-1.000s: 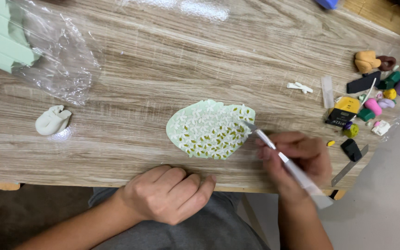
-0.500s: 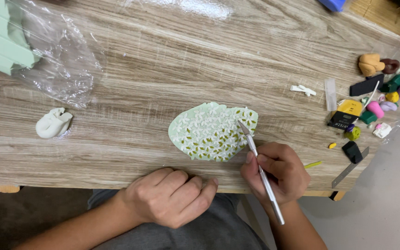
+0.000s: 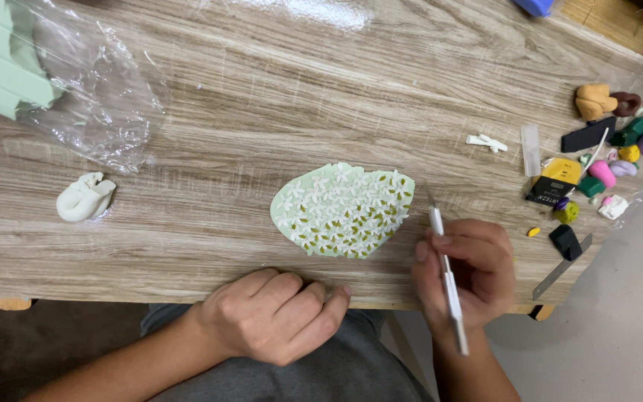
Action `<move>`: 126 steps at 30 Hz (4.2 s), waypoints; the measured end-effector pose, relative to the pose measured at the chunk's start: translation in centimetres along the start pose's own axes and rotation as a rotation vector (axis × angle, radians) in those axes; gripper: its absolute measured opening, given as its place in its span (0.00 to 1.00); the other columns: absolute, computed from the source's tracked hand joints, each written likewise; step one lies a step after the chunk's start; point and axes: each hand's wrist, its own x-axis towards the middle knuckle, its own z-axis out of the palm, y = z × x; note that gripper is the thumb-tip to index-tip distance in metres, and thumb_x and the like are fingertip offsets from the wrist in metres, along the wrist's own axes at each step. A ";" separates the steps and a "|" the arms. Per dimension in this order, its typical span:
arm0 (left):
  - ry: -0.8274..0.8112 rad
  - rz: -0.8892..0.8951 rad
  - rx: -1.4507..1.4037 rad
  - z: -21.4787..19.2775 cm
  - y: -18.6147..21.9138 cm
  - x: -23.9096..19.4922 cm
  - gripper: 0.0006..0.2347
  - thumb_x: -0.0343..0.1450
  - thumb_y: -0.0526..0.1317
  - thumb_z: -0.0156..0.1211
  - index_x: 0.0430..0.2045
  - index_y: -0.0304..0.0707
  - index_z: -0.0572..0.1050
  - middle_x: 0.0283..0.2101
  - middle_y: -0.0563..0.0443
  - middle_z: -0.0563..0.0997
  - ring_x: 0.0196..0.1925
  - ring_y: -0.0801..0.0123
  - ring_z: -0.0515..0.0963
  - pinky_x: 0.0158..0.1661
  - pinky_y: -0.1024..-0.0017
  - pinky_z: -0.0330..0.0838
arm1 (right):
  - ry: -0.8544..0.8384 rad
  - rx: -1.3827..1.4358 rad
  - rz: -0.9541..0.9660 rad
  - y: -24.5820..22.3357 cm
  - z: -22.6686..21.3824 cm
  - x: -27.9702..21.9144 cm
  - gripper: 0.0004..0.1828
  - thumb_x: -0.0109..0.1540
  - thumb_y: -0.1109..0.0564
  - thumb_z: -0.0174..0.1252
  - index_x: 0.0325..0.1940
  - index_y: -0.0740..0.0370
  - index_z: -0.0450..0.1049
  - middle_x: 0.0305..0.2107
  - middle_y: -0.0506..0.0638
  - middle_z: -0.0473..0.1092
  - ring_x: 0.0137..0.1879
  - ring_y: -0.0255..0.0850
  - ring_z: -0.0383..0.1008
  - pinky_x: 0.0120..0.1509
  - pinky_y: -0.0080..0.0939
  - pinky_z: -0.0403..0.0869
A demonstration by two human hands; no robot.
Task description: The person uses a craft knife to cut small pieces from a yellow clay strip and places them onto a light green clay base. The person repeats this process throughout the clip, gradually filling the base with the small yellow pieces.
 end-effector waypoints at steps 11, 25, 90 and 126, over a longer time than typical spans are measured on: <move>-0.021 0.016 0.033 -0.1 0.2 -0.3 0.05 0.76 0.40 0.56 0.36 0.48 0.80 0.29 0.62 0.76 0.23 0.78 0.68 0.24 0.81 0.62 | 0.023 0.229 0.062 -0.6 0.7 -2.2 0.14 0.59 0.66 0.62 0.42 0.61 0.64 0.32 0.65 0.72 0.37 0.46 0.80 0.39 0.34 0.79; 0.017 0.028 0.016 -0.2 0.2 -0.4 0.03 0.76 0.39 0.57 0.37 0.49 0.79 0.33 0.63 0.79 0.23 0.79 0.68 0.24 0.81 0.61 | -0.064 -0.109 -0.193 -0.2 0.7 -4.3 0.14 0.57 0.62 0.66 0.30 0.60 0.63 0.27 0.56 0.71 0.26 0.41 0.72 0.29 0.36 0.70; 0.038 0.027 0.011 -0.2 0.1 -0.6 0.02 0.76 0.39 0.59 0.35 0.48 0.79 0.26 0.63 0.71 0.22 0.77 0.65 0.24 0.80 0.60 | -0.237 0.322 -0.111 1.1 0.1 1.1 0.13 0.57 0.73 0.61 0.35 0.63 0.63 0.29 0.61 0.69 0.29 0.49 0.74 0.35 0.42 0.74; 0.059 0.024 0.017 -0.2 0.2 -0.4 0.02 0.76 0.38 0.61 0.33 0.49 0.78 0.28 0.63 0.74 0.23 0.78 0.67 0.24 0.81 0.61 | -0.288 0.071 -0.238 -1.8 0.6 2.4 0.11 0.59 0.70 0.62 0.29 0.68 0.66 0.25 0.60 0.69 0.30 0.50 0.71 0.35 0.42 0.68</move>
